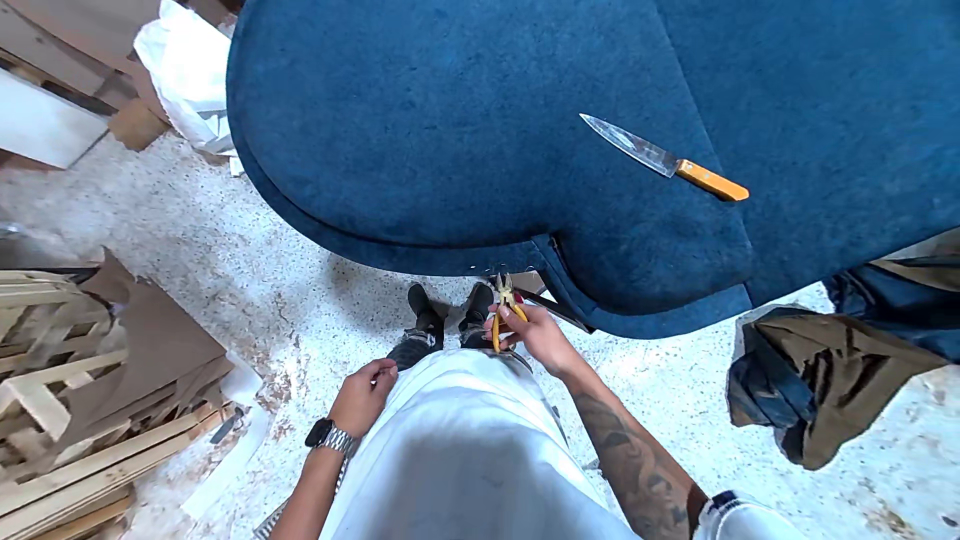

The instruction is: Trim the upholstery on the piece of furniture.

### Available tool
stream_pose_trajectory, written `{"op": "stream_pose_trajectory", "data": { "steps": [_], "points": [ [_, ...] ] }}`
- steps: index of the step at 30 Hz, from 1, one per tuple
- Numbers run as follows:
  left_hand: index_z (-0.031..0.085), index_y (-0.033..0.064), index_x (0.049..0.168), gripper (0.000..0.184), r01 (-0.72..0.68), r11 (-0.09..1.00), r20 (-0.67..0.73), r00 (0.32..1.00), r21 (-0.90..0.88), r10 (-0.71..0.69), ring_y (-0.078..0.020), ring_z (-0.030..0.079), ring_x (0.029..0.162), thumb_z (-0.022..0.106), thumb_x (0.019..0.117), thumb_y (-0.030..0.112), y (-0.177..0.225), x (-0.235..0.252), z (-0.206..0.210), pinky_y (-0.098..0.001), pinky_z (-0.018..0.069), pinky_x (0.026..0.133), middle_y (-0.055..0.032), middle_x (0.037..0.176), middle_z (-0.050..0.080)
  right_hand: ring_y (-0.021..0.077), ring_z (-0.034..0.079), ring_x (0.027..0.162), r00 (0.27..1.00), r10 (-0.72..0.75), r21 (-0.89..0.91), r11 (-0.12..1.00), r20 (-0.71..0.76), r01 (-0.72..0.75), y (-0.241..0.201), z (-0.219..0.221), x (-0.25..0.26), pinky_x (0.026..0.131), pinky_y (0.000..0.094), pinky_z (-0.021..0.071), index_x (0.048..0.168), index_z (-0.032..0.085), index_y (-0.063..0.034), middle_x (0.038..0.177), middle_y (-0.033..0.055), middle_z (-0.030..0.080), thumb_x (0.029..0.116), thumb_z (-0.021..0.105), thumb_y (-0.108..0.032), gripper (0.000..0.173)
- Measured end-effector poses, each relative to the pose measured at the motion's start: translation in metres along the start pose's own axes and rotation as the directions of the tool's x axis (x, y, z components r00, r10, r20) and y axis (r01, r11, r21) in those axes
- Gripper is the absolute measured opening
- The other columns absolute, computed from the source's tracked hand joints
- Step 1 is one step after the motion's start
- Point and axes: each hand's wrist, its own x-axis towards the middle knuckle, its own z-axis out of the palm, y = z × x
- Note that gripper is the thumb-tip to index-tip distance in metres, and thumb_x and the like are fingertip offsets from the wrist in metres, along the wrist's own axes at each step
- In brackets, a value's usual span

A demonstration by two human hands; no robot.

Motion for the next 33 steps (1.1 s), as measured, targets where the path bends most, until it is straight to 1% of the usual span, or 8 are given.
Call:
{"op": "stream_pose_trajectory", "data": {
  "steps": [5,8,10,14,19,24,31,33],
  "points": [
    [0.069,0.0175,0.129,0.038,0.028,0.997,0.053,0.998,0.075,-0.032,-0.0142,0.072,0.105,0.053,0.1054,0.043,-0.022,0.002,0.002,-0.0429,0.0589,0.097,-0.0025,0.118,0.074,0.0333,0.074,0.1,0.977,-0.035,0.311,0.95,0.212,-0.034,-0.009,-0.02,0.019,0.088,0.0474,0.0611,0.138,0.058,0.0012,0.119,0.0229,0.072,0.114,0.033,-0.029,0.046],
    [0.069,0.0172,0.128,0.039,0.055,0.994,0.056,0.997,0.099,-0.06,-0.0149,0.072,0.104,0.052,0.1053,0.045,-0.034,-0.001,0.001,-0.0436,0.0585,0.097,-0.0029,0.118,0.074,0.0196,0.063,0.065,0.991,-0.017,0.303,0.953,0.131,-0.024,-0.007,-0.016,0.022,0.066,0.0417,0.0603,0.114,0.064,-0.0027,0.078,0.0081,0.062,0.1128,0.035,-0.036,0.044],
    [0.069,0.0169,0.129,0.04,0.062,0.993,0.047,0.997,0.104,-0.067,-0.0155,0.072,0.106,0.052,0.1049,0.045,-0.038,-0.001,0.001,-0.0439,0.0583,0.098,-0.0033,0.119,0.074,0.0172,0.055,0.048,0.988,-0.067,-0.079,0.995,-0.136,0.057,-0.006,-0.001,0.027,0.045,0.0346,0.0515,0.099,0.063,-0.0036,0.067,0.0071,0.059,0.1122,0.042,-0.035,0.04],
    [0.069,0.0158,0.129,0.04,0.067,0.994,0.035,0.997,0.085,-0.07,-0.0161,0.072,0.105,0.054,0.1049,0.043,-0.032,-0.002,0.001,-0.0431,0.0587,0.097,-0.0045,0.12,0.074,0.0299,0.07,0.078,0.902,-0.361,-0.762,0.645,-0.238,0.057,0.017,0.016,0.03,0.071,0.0516,0.0596,0.108,0.065,-0.0051,0.085,0.0133,0.067,0.1083,0.051,-0.033,0.031],
    [0.07,0.0178,0.128,0.039,0.042,0.997,0.017,0.999,0.061,-0.043,-0.0134,0.073,0.103,0.054,0.1044,0.044,-0.024,-0.001,0.003,-0.0417,0.06,0.095,-0.0019,0.116,0.075,0.0084,0.069,0.067,0.97,-0.222,-0.537,0.833,-0.103,0.133,0.03,0.025,0.007,0.067,0.0382,0.0609,0.102,0.075,-0.0203,0.079,-0.0073,0.074,0.1081,0.044,-0.051,0.045],
    [0.069,0.017,0.129,0.039,0.045,0.995,0.047,0.998,0.084,-0.049,-0.0157,0.072,0.106,0.053,0.1054,0.044,-0.02,0.001,0.003,-0.0441,0.0585,0.098,-0.0035,0.119,0.074,0.0189,0.076,0.076,0.993,-0.006,-0.267,0.963,-0.115,-0.025,0.004,0.016,0.01,0.064,0.0388,0.0643,0.119,0.071,-0.0107,0.1,0.0035,0.078,0.1102,0.047,-0.041,0.039],
    [0.069,0.0172,0.129,0.04,0.053,0.994,0.043,0.997,0.094,-0.057,-0.0157,0.072,0.107,0.052,0.1055,0.044,-0.022,0.002,0.0,-0.0436,0.0579,0.099,-0.0029,0.12,0.074,0.024,0.076,0.077,0.999,-0.007,-0.065,0.998,0.038,0.009,-0.007,-0.007,0.029,0.075,0.0403,0.0644,0.119,0.07,-0.0016,0.091,0.0121,0.078,0.1113,0.047,-0.031,0.038],
    [0.069,0.0178,0.129,0.04,0.053,0.994,0.043,0.997,0.096,-0.057,-0.0146,0.072,0.106,0.052,0.1054,0.044,-0.025,0.001,0.002,-0.0426,0.0582,0.098,-0.0022,0.12,0.074,0.0203,0.066,0.063,0.995,0.018,0.078,0.997,0.102,-0.026,-0.007,-0.008,0.028,0.065,0.0388,0.0612,0.116,0.068,-0.0015,0.075,0.0098,0.065,0.1118,0.044,-0.031,0.038]
  ]
}}
